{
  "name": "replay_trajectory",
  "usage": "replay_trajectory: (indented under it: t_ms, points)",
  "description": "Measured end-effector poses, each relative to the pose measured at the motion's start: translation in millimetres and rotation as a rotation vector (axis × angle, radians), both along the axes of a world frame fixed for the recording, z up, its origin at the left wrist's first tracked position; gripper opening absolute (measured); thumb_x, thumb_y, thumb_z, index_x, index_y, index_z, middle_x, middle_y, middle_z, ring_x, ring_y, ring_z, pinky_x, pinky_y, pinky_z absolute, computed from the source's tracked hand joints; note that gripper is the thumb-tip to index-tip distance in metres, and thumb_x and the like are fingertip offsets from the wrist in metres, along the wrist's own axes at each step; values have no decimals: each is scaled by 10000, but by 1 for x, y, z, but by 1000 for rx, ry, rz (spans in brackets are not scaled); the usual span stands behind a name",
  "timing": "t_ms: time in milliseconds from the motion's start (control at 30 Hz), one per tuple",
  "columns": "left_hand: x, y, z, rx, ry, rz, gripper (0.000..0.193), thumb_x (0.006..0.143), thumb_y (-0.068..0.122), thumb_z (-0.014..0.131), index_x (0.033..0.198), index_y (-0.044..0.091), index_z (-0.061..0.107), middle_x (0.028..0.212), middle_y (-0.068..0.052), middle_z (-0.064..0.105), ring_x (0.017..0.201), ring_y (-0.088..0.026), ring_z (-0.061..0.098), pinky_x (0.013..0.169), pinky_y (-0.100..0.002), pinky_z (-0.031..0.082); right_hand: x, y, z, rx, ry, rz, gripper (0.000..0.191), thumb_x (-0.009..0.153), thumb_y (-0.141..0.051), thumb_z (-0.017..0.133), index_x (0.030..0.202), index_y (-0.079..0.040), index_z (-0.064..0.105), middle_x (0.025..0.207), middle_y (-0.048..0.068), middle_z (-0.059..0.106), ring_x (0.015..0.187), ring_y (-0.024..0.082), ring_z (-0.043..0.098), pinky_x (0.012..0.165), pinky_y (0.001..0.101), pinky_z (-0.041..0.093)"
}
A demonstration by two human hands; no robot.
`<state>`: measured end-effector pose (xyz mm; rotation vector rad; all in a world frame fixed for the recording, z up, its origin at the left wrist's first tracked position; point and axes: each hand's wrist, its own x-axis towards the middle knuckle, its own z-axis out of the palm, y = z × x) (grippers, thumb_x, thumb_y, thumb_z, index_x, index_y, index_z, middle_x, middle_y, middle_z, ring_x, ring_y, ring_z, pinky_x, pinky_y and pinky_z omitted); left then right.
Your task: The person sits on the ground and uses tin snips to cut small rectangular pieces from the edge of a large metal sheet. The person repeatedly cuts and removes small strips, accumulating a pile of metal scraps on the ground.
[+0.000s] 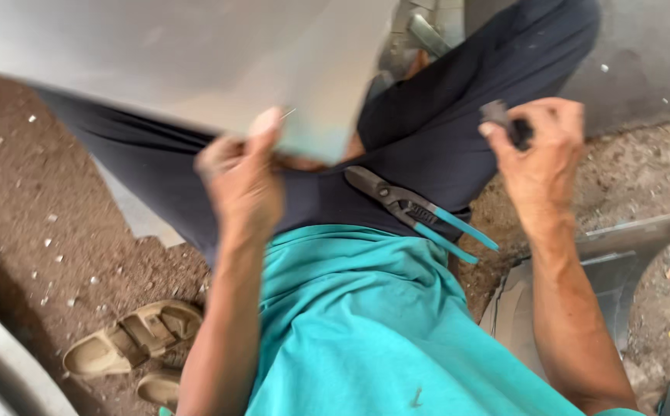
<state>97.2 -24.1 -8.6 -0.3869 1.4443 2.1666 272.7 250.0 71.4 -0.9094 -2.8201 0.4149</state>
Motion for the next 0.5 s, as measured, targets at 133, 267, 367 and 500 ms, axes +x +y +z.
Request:
replay_trajectory:
  t_ms: [133,267,367,500]
  points:
    - [6,68,0,121,94,-306,413,1000,314,729,771,-29,712,701,-79,697,578,-116,635,549,-237,509,2,-2,-6,-262,270,35,217,974,-70,871,1125,-2,732,957,89,735,850,175,721,751,280,580]
    - [8,88,2,38,57,-475,393,970,406,610,835,45,684,609,-62,676,458,-101,610,422,-245,504,-34,8,-15,-25,488,312,239,976,53,823,1196,18,736,993,142,720,893,272,681,803,360,531]
    - [13,95,2,110,154,-444,469,1058,414,583,791,39,673,536,-25,560,432,-80,503,400,-246,378,-73,20,-25,51,531,342,200,1015,37,837,1192,-9,756,1017,111,727,935,287,681,840,377,526]
    - [17,100,1,122,137,-367,371,1078,357,582,868,52,603,590,10,506,433,-78,447,387,-261,351,-92,2,-5,41,522,437,162,967,39,733,1116,-21,748,1012,73,731,930,244,682,855,390,509]
